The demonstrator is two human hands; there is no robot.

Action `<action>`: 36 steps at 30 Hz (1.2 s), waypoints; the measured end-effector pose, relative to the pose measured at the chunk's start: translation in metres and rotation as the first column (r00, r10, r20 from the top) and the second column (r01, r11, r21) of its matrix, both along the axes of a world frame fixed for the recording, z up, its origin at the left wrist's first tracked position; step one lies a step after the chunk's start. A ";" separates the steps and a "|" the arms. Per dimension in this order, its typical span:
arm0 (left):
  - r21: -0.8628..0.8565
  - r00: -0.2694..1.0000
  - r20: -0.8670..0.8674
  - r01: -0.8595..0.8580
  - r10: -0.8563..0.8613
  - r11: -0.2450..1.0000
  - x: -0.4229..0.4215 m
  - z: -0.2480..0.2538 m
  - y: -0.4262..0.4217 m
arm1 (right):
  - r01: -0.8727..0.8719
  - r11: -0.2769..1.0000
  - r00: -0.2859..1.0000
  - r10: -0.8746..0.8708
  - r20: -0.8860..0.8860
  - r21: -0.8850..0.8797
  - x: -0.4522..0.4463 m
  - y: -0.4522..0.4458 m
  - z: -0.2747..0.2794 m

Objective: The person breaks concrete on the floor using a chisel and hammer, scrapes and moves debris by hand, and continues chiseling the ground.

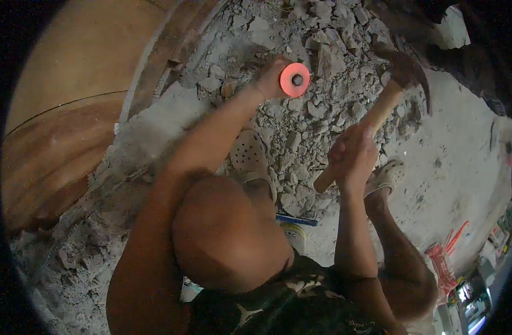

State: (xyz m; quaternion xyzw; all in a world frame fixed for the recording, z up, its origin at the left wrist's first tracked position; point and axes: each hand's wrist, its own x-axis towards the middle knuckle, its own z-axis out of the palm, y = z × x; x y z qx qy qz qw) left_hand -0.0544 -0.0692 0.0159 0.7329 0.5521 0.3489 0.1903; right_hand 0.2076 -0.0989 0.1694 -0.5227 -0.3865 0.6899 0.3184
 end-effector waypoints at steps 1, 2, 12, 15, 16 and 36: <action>0.000 1.000 0.004 -0.003 0.003 1.000 0.001 0.004 -0.001 | 0.053 0.998 0.998 -0.052 -0.023 0.015 -0.004 -0.003 0.005; 0.007 0.994 0.075 -0.086 0.085 0.996 0.004 0.007 -0.006 | 0.104 0.994 0.994 -0.103 -0.044 0.024 -0.007 -0.006 0.007; 0.019 0.970 0.020 -0.244 0.244 0.970 -0.007 -0.015 0.006 | 0.023 0.973 0.994 0.002 -0.110 0.230 -0.018 -0.072 -0.078; -0.244 0.977 -0.038 -0.212 0.209 0.946 -0.006 -0.006 0.016 | -0.303 0.948 0.922 0.264 0.283 0.101 -0.017 -0.077 -0.108; -0.240 0.977 -0.039 -0.213 0.210 0.947 -0.003 0.000 0.018 | -0.194 0.980 0.966 0.183 0.180 0.042 -0.014 -0.073 -0.104; -0.371 0.970 -0.205 -0.202 0.132 0.906 0.025 -0.006 0.033 | 0.009 0.987 0.988 0.016 0.155 -0.163 0.014 -0.040 -0.078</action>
